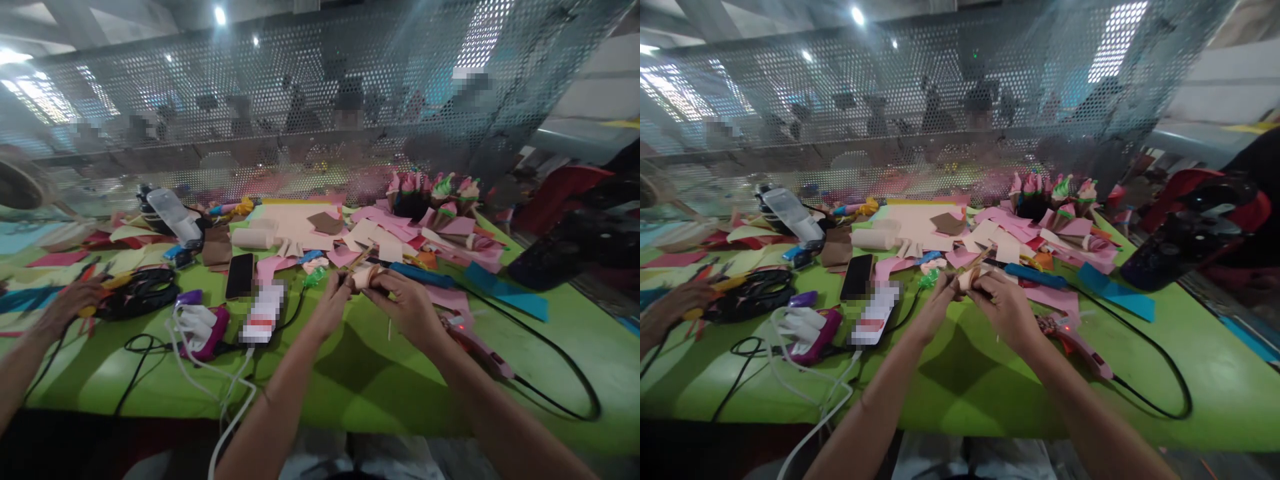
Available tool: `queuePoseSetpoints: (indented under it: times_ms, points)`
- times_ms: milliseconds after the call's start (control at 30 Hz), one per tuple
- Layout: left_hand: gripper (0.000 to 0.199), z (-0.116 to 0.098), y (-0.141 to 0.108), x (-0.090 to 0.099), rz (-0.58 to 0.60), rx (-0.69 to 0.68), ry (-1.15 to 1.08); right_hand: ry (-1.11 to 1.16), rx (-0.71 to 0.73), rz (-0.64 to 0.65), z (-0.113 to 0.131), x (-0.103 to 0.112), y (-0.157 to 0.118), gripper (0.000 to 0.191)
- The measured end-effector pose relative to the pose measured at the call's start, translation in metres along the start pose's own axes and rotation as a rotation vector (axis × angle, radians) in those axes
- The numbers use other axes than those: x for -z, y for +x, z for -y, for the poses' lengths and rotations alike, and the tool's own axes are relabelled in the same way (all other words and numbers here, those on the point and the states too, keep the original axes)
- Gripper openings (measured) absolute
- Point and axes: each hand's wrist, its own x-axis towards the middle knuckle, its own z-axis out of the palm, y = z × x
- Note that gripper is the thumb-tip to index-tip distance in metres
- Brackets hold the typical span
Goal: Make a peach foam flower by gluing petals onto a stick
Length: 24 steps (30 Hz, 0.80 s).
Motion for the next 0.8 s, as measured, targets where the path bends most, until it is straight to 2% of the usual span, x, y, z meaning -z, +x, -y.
queuePoseSetpoints:
  times_ms: [367, 567, 667, 800]
  points:
    - [0.043, -0.0092, -0.0058, -0.0027, 0.03, 0.023, 0.03, -0.006, 0.034, 0.005, 0.0026, -0.0022, -0.0011, 0.009]
    - [0.042, -0.0058, -0.0049, -0.0023, -0.009, 0.028, 0.078, -0.014, 0.078, -0.043, 0.0021, -0.0028, -0.0001, 0.011]
    - [0.041, -0.0048, -0.0043, -0.0025, -0.057, -0.016, 0.097, 0.008, 0.051, -0.037, 0.0007, -0.0039, -0.0005, 0.014]
    - [0.041, -0.0054, -0.0051, -0.003, -0.032, 0.007, 0.052, 0.03, 0.003, -0.031, 0.0004, -0.005, -0.0012, 0.016]
